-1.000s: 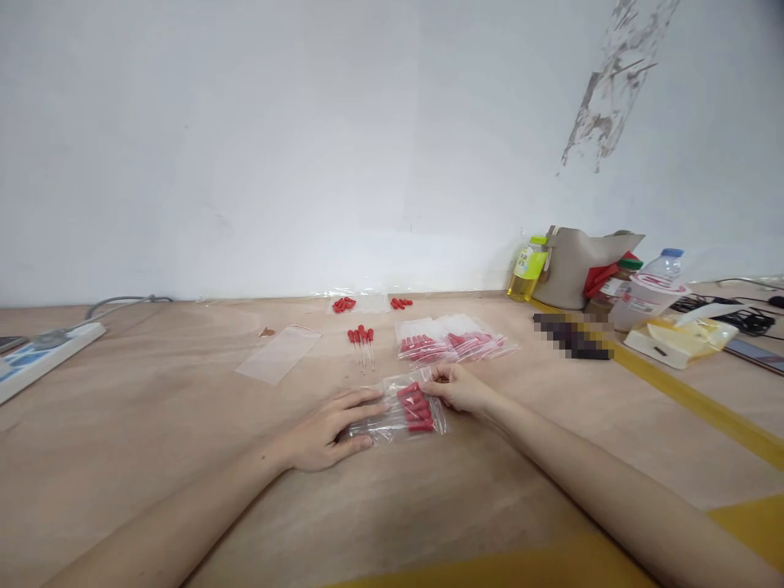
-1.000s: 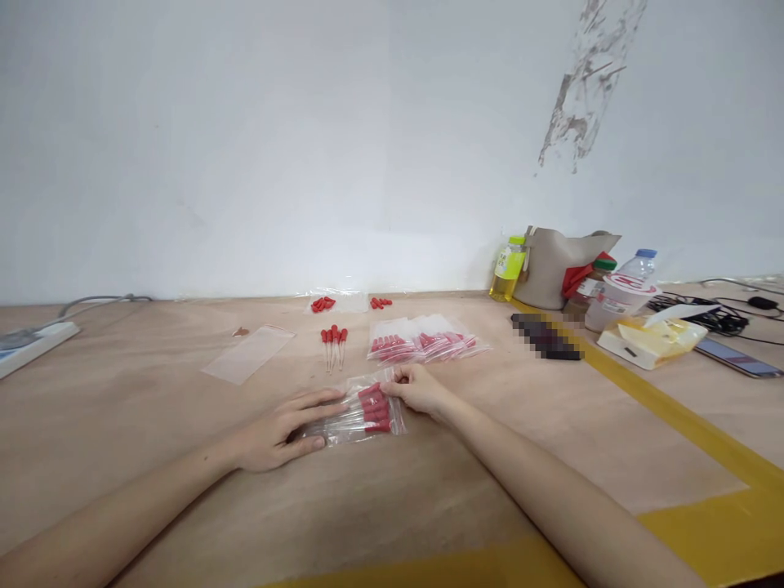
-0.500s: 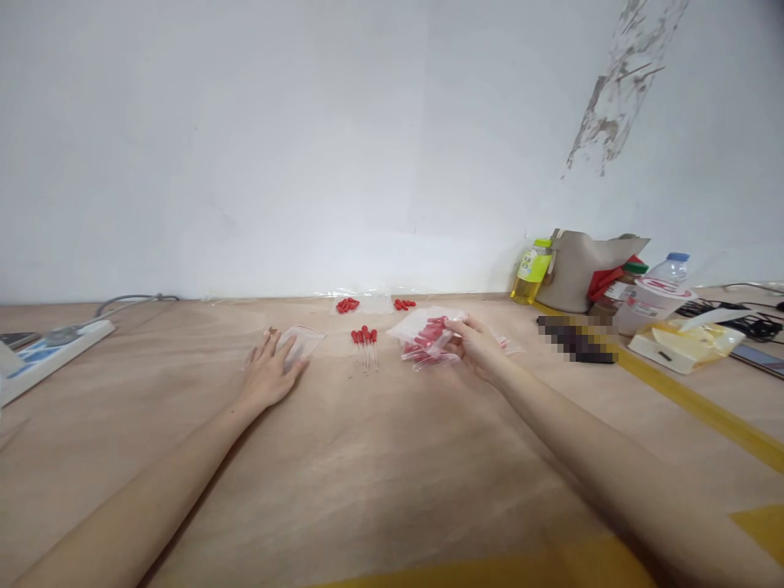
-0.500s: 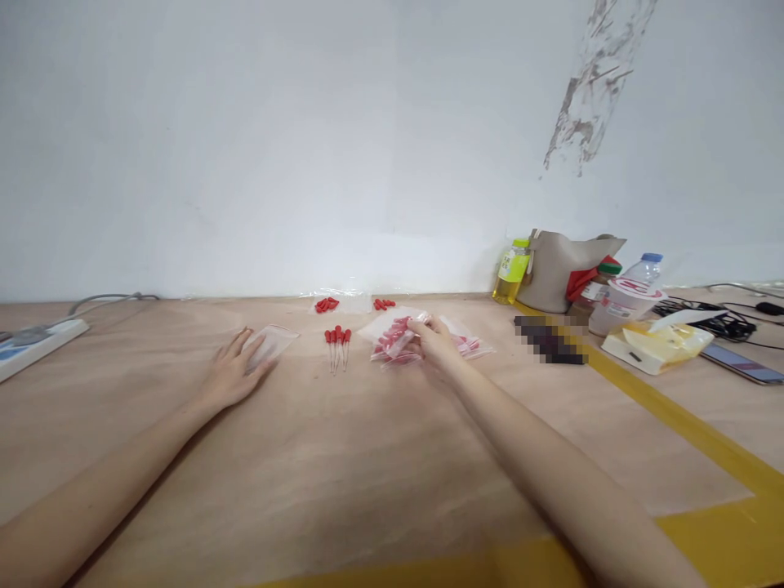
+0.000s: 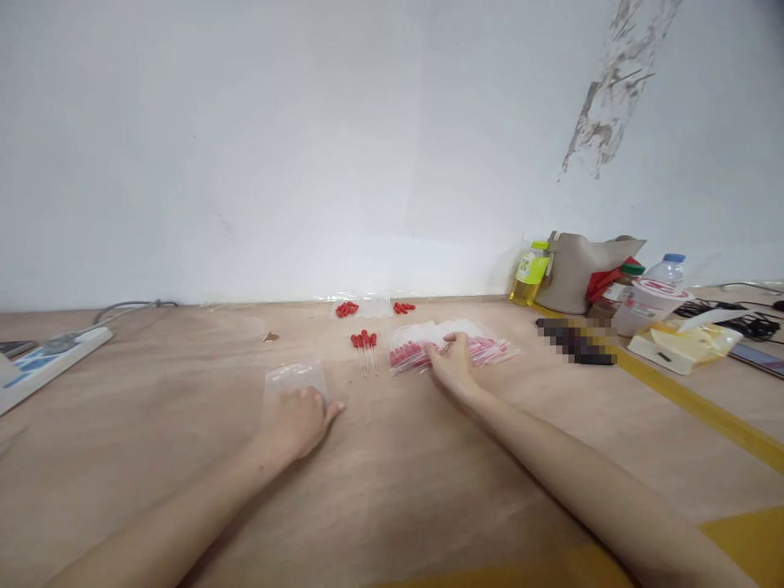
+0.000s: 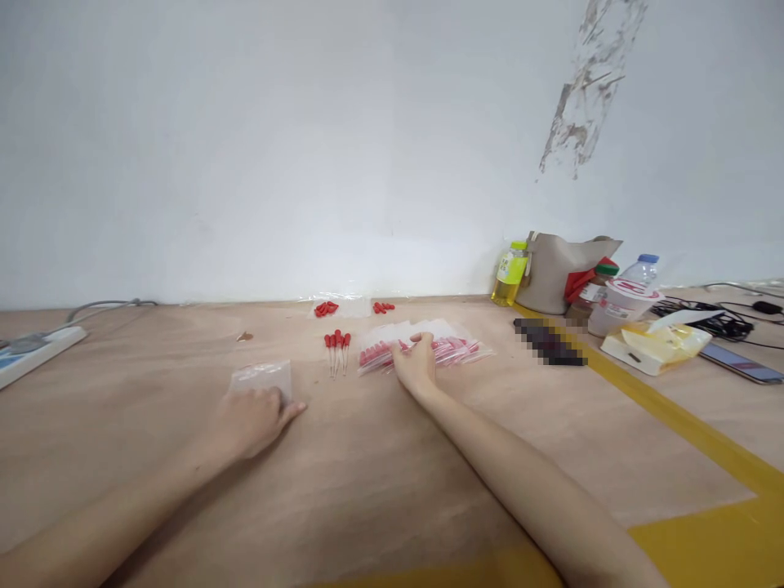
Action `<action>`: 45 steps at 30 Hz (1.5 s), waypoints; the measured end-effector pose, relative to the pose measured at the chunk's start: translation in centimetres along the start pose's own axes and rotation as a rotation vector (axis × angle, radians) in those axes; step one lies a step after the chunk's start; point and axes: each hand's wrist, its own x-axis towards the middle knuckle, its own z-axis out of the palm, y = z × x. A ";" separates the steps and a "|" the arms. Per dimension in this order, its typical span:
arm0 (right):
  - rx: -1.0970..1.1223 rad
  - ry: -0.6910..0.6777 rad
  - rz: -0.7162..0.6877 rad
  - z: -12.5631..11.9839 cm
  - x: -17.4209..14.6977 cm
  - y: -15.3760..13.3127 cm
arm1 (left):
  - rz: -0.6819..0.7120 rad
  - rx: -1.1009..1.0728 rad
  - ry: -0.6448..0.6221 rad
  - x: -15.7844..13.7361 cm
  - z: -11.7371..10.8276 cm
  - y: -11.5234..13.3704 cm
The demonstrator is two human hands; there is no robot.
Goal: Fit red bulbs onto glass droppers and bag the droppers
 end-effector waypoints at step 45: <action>-0.166 -1.109 -0.754 -6.2 -4.0 -0.2 | 0.605 -0.592 0.126 0.2 1.9 2.5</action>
